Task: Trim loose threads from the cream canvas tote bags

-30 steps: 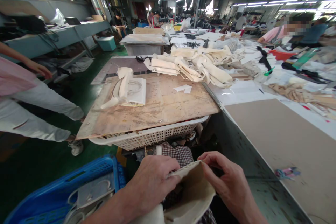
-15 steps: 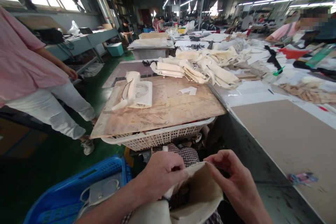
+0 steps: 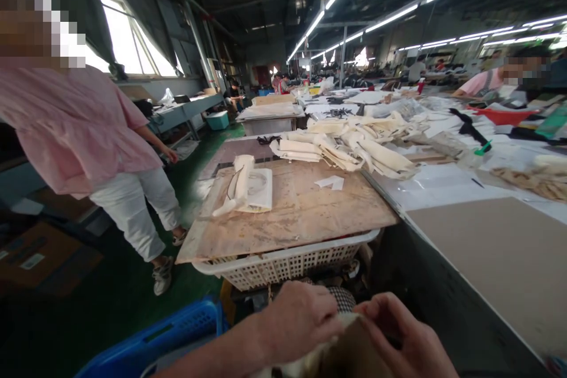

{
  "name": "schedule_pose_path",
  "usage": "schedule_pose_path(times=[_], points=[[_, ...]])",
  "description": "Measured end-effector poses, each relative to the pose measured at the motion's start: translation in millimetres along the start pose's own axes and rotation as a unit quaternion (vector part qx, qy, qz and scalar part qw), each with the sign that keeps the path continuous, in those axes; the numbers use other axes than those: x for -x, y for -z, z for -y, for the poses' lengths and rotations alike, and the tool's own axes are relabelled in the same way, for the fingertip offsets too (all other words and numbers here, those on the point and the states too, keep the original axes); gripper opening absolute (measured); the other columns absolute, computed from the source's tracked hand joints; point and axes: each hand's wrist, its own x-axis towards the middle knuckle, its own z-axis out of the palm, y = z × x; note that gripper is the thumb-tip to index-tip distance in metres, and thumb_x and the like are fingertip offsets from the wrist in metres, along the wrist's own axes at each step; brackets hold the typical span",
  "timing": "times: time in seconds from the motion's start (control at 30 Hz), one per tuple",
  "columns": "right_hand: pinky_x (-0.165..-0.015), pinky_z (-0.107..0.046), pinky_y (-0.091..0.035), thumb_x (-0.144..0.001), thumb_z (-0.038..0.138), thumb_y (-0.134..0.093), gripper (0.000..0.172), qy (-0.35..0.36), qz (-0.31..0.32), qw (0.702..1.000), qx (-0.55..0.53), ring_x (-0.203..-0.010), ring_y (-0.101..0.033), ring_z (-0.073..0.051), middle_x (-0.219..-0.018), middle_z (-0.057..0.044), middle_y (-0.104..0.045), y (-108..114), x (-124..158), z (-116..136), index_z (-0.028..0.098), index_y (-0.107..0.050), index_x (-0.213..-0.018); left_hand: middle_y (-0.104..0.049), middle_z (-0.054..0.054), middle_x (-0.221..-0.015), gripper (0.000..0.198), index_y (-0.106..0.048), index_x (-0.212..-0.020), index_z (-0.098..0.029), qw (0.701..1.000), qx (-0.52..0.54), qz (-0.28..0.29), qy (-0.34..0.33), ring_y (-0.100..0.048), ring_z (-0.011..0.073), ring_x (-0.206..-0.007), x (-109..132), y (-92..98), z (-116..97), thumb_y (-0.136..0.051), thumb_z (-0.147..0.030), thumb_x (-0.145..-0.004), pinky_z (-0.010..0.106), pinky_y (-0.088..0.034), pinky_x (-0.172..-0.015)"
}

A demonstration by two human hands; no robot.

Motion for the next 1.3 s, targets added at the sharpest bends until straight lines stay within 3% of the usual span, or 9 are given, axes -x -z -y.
schedule_pose_path(times=[0.17,0.3,0.43,0.63,0.83,0.93,1.0,1.17,1.3], points=[[-0.08,-0.026,-0.057,-0.093,0.043,-0.049,0.03,-0.033,0.047,0.995,0.079,-0.091,-0.072,-0.021,-0.097,-0.008,-0.075,1,8,25,0.02,-0.063,-0.105,-0.067,-0.002,-0.073,0.021,-0.065,-0.074,-0.018,0.993,0.05,0.03,0.107,-0.062,0.0132,-0.071,32,11.6,5,-0.059,-0.029,-0.091,0.023,-0.036,-0.062],[-0.08,-0.032,-0.057,-0.095,0.041,-0.038,0.044,-0.045,0.058,0.986,0.148,-0.092,-0.072,-0.025,-0.101,-0.012,-0.075,-8,17,37,0.014,-0.064,-0.117,-0.062,-0.002,-0.067,0.031,-0.062,-0.068,-0.017,0.991,0.059,0.026,0.119,-0.057,0.0108,-0.065,44,8.4,4,-0.051,-0.028,-0.094,0.023,-0.032,-0.059],[-0.076,-0.026,-0.056,-0.099,0.038,-0.033,0.041,-0.021,0.023,0.983,0.183,-0.087,-0.073,-0.021,-0.1,-0.009,-0.075,-14,24,37,0.017,-0.065,-0.115,-0.061,-0.001,-0.067,0.033,-0.061,-0.069,-0.016,0.992,0.064,0.012,0.106,-0.058,0.0115,-0.067,45,5.2,1,-0.046,-0.028,-0.096,0.023,-0.034,-0.062],[-0.062,-0.02,-0.052,-0.101,0.037,-0.031,0.038,0.015,0.026,0.981,0.19,-0.067,-0.068,-0.016,-0.071,-0.001,-0.066,-14,26,41,0.021,-0.063,-0.087,-0.063,0.0,-0.071,0.03,-0.063,-0.071,-0.017,0.988,0.098,0.023,0.121,-0.059,0.0123,-0.069,44,7.2,-2,-0.048,-0.03,-0.094,0.022,-0.036,-0.062],[-0.062,-0.021,-0.054,-0.1,0.038,-0.034,0.039,0.033,0.044,0.976,0.21,-0.07,-0.071,-0.017,-0.076,-0.003,-0.072,-6,24,30,0.02,-0.068,-0.104,-0.071,0.003,-0.088,0.019,-0.067,-0.092,-0.022,0.984,0.06,0.068,0.156,-0.064,0.0208,-0.079,51,19.2,-6,-0.057,-0.037,-0.086,0.028,-0.039,-0.067],[-0.068,-0.024,-0.057,-0.1,0.038,-0.036,0.039,0.047,0.044,0.971,0.232,-0.076,-0.074,-0.02,-0.088,-0.006,-0.076,-5,20,19,0.019,-0.067,-0.114,-0.067,0.004,-0.075,0.022,-0.062,-0.074,-0.018,0.985,0.015,0.086,0.15,-0.06,0.0188,-0.072,56,19.6,-7,-0.049,-0.028,-0.088,0.028,-0.036,-0.064],[-0.07,-0.027,-0.059,-0.099,0.039,-0.037,0.04,0.054,0.035,0.969,0.239,-0.077,-0.075,-0.023,-0.092,-0.008,-0.077,-9,15,15,0.02,-0.067,-0.116,-0.057,0.0,-0.062,0.027,-0.053,-0.062,-0.017,0.986,0.003,0.079,0.147,-0.052,0.0147,-0.062,60,17.6,-7,-0.047,-0.024,-0.088,0.027,-0.031,-0.06],[-0.077,-0.029,-0.06,-0.095,0.044,-0.045,0.038,0.061,0.009,0.985,0.164,-0.086,-0.075,-0.024,-0.098,-0.007,-0.078,-31,-3,38,0.022,-0.071,-0.111,-0.021,-0.006,-0.053,0.036,-0.031,-0.054,-0.017,0.974,0.076,0.029,0.212,-0.028,0.0094,-0.051,77,24.0,-7,-0.046,-0.021,-0.086,0.027,-0.02,-0.053],[-0.086,-0.031,-0.058,-0.096,0.052,-0.044,0.045,0.024,0.033,0.999,0.002,-0.099,-0.071,-0.025,-0.111,-0.008,-0.075,-48,-18,66,0.02,-0.069,-0.116,-0.024,-0.006,-0.056,0.039,-0.028,-0.055,-0.017,0.956,0.121,-0.023,0.266,-0.029,0.0086,-0.053,109,47.9,0,-0.043,-0.025,-0.09,0.026,-0.021,-0.053]])
